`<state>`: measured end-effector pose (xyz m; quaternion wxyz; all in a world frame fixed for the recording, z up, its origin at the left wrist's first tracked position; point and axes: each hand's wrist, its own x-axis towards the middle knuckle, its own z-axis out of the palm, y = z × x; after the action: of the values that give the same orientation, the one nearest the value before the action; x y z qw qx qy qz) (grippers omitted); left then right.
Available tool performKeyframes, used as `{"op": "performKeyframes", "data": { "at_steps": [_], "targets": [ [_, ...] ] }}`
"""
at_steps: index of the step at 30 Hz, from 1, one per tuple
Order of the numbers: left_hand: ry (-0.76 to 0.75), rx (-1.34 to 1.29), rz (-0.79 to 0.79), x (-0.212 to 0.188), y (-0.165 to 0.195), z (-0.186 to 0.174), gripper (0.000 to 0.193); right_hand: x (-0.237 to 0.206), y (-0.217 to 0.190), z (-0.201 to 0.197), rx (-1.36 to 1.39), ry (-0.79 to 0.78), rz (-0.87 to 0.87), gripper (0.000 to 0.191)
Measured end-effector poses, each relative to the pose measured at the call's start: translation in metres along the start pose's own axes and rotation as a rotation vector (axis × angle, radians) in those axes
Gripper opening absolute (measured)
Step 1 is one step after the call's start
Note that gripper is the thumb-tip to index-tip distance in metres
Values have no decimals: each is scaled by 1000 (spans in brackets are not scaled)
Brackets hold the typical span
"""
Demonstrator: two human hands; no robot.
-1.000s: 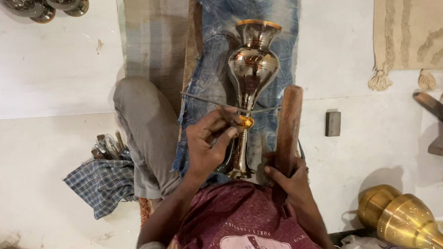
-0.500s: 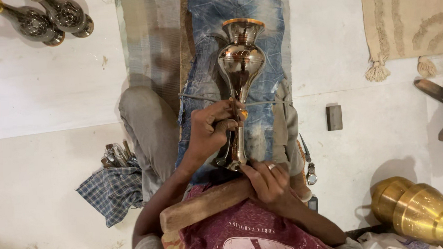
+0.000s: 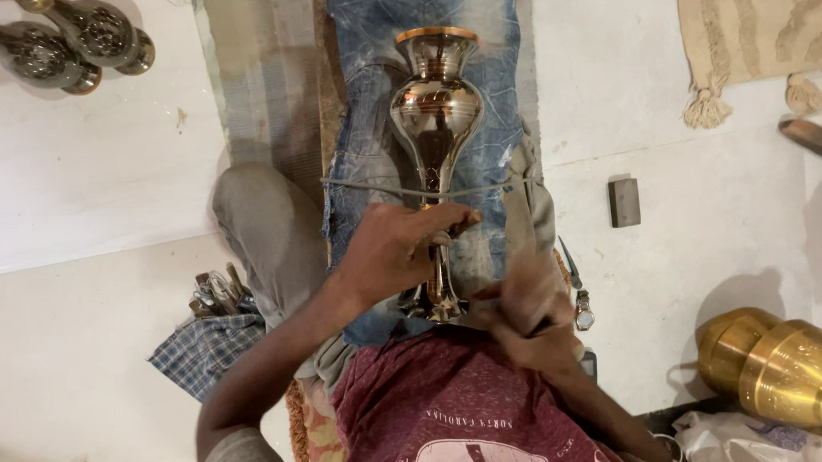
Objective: The person sits on the floor with a brass vase held against a padded leg support and shapes the small brass knob on its stem. They hold a punch against the knob with one hand and strike it with a wooden mallet held in the other hand, repositioning the punch repeatedly around the knob.
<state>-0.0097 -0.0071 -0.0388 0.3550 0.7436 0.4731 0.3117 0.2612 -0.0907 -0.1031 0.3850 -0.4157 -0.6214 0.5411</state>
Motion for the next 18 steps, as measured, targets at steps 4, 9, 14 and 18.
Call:
{"op": "performKeyframes", "data": {
  "at_steps": [4,9,14,18],
  "targets": [
    [-84,-21,105,8,-3,-6,61,-3,0,-30,-59,189,124,42],
    [-99,-138,231,12,-7,-10,49,1,-23,-54,-471,165,-46,75],
    [-193,-70,77,6,-14,-1,38,25,-50,-79,-507,26,-164,70],
    [80,-39,145,-9,-17,6,53,68,-69,-95,-222,-21,-288,75]
  ]
}}
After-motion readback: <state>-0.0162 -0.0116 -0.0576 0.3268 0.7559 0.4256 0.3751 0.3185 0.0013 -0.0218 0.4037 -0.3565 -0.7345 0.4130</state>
